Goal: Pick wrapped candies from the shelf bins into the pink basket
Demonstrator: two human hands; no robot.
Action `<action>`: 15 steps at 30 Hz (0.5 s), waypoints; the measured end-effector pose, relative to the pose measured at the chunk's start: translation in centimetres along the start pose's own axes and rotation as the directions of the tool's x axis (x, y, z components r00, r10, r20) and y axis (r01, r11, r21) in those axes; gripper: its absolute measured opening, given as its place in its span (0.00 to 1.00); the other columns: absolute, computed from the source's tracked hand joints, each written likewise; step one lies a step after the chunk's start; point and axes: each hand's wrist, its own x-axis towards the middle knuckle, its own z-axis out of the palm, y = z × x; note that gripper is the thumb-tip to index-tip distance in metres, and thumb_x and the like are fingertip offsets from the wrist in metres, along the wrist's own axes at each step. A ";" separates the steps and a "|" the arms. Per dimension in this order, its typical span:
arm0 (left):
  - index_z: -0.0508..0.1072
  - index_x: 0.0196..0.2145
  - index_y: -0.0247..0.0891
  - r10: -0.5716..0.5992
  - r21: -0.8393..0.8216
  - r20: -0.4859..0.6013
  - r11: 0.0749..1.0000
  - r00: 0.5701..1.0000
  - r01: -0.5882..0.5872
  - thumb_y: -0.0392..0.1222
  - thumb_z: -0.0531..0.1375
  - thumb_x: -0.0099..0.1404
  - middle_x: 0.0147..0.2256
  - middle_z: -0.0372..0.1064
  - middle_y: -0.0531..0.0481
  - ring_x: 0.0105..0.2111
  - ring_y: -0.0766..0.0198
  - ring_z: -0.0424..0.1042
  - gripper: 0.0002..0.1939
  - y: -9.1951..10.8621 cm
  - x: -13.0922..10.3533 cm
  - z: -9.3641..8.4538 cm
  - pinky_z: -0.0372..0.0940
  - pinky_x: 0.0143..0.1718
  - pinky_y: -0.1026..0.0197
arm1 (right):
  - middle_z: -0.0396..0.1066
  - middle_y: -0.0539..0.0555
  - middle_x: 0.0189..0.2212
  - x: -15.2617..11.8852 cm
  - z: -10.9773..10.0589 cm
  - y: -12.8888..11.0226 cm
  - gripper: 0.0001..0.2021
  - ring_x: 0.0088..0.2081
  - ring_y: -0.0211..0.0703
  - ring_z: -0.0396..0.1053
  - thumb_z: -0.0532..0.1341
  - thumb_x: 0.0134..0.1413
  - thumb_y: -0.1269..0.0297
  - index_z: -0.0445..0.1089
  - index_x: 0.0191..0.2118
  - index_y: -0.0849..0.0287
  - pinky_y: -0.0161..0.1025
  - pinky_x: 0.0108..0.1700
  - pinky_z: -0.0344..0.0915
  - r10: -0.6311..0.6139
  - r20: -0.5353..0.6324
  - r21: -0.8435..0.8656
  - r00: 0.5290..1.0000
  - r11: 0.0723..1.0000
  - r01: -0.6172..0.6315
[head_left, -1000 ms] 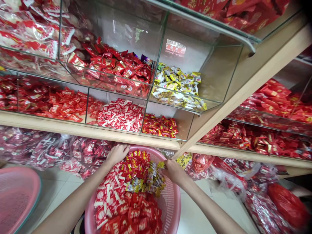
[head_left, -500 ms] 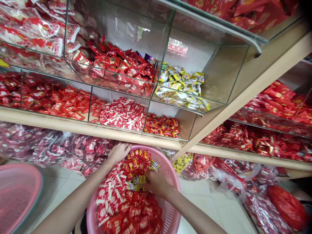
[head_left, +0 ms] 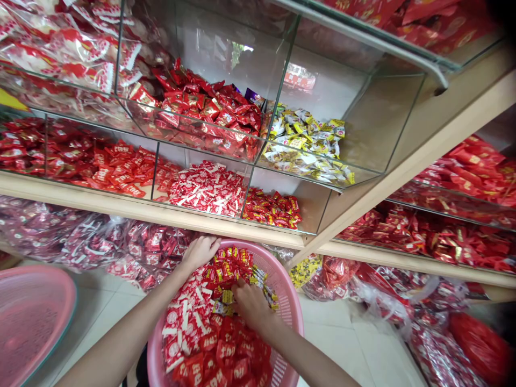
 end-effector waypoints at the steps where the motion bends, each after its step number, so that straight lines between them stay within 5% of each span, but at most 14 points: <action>1: 0.73 0.41 0.40 0.002 0.001 -0.001 1.000 1.000 -0.002 0.53 0.39 0.67 0.33 0.73 0.43 0.35 0.54 0.72 0.26 0.0 0.0 0.0 0.62 0.35 0.59 | 0.70 0.59 0.40 0.1 0.0 -0.1 0.10 0.36 0.47 0.72 0.53 0.53 0.73 0.69 0.40 0.62 0.38 0.33 0.67 0.008 0.007 0.002 1.000 1.000 -0.009; 8: 0.73 0.42 0.41 0.002 0.007 -0.003 1.000 1.000 -0.002 0.53 0.39 0.67 0.34 0.73 0.43 0.35 0.56 0.73 0.26 -0.1 0.0 0.1 0.63 0.36 0.60 | 0.69 0.58 0.41 -0.3 0.0 0.2 0.09 0.37 0.47 0.71 0.57 0.52 0.68 0.68 0.40 0.61 0.36 0.33 0.64 0.023 -0.016 0.073 1.000 0.997 -0.022; 15: 0.73 0.42 0.40 -0.015 0.008 0.011 1.000 1.000 0.014 0.53 0.39 0.66 0.34 0.73 0.42 0.35 0.55 0.73 0.27 -0.1 0.1 0.2 0.63 0.37 0.60 | 0.66 0.54 0.39 -2.2 -0.8 4.9 0.06 0.36 0.40 0.69 0.59 0.52 0.63 0.68 0.33 0.59 0.33 0.33 0.58 0.134 -0.109 0.226 0.985 0.968 -0.107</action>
